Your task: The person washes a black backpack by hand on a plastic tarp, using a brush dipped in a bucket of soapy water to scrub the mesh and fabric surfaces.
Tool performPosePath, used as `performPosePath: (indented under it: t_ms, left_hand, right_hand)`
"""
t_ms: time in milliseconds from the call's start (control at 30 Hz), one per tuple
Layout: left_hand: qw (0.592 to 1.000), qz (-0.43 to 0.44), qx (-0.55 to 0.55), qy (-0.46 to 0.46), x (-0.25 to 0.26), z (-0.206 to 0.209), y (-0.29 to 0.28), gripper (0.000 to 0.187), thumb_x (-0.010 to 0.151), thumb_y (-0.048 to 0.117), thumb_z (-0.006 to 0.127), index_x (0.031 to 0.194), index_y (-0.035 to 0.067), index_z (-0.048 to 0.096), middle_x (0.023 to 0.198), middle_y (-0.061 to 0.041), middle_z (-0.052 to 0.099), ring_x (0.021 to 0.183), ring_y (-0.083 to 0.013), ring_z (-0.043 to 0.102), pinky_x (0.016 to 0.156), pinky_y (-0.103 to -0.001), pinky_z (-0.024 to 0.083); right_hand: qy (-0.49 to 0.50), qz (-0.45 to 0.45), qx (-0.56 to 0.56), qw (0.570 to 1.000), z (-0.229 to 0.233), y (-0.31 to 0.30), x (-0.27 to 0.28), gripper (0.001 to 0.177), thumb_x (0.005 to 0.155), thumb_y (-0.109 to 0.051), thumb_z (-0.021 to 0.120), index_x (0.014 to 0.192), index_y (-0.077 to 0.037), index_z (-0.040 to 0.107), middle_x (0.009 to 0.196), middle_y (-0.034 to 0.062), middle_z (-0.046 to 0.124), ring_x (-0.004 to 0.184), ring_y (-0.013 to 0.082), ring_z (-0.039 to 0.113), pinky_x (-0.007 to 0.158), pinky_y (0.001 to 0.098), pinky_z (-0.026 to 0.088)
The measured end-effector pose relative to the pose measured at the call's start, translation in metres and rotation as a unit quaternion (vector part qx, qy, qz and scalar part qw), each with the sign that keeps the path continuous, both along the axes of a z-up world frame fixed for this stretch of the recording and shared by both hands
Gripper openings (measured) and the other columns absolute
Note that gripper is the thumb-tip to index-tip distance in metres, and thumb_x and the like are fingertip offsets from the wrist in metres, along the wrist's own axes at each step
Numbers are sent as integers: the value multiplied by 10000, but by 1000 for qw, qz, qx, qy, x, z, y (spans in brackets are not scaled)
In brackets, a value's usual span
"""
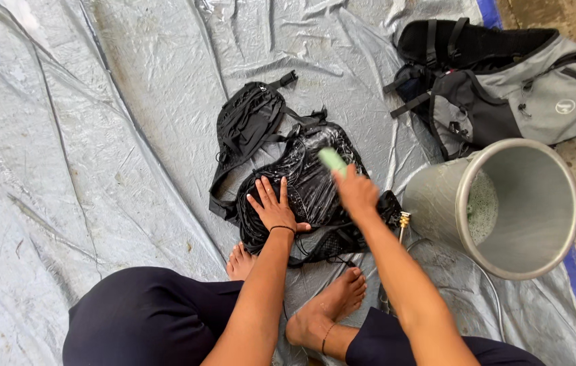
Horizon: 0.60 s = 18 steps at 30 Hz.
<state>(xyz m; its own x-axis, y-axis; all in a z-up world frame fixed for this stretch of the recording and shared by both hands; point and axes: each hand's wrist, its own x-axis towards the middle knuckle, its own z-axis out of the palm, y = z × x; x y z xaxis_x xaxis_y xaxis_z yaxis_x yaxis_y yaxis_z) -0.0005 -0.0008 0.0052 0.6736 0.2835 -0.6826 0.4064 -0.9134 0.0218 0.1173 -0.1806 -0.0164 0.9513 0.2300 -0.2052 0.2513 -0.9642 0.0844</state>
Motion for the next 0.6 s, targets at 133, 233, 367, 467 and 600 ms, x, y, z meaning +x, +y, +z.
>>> performPosePath:
  t_ms: [133,233,367,467,600]
  left_hand:
    - [1000,-7,11,3,2,-1,-2,1641,644,926,751,1743,221,-242,1805,-255,-221,1630,-494,-266,1221,-780,-142]
    - [1000,-3,17,-7,-1,2,-1,1655,622,928,748,1747,219,-237,1807,-254,-220,1632,-491,-264,1221,-770,-149]
    - [1000,-8,10,23,9,16,3,1543,683,894,727,1758,243,-167,1814,-227,-215,1649,-459,-246,1255,-760,-116]
    - [1000,-6,8,22,-1,10,-2,1597,651,905,738,1753,256,-219,1816,-225,-219,1646,-466,-251,1245,-757,-99]
    - [1000,6,28,1,1,12,-4,1545,732,828,782,1747,272,-241,1817,-229,-214,1647,-469,-242,1247,-757,-74]
  right_hand:
    - [36,-150,106,982,10,21,1,670,1103,-771,364,1201,-159,619,904,245,766,972,487,786,814,586,614]
    - [101,-23,128,986,20,48,-52,479,1126,-565,437,1236,-122,581,929,273,772,940,480,802,807,595,628]
    - [-62,129,20,990,3,21,9,525,1047,-638,531,1155,-131,615,723,150,729,710,381,792,681,503,635]
    - [-71,0,41,997,-3,24,38,580,1057,-668,524,1142,-104,629,744,173,723,755,414,785,671,522,623]
    - [-97,148,80,981,-15,77,-17,695,1036,-689,557,1191,-26,693,684,191,732,665,385,785,606,498,640]
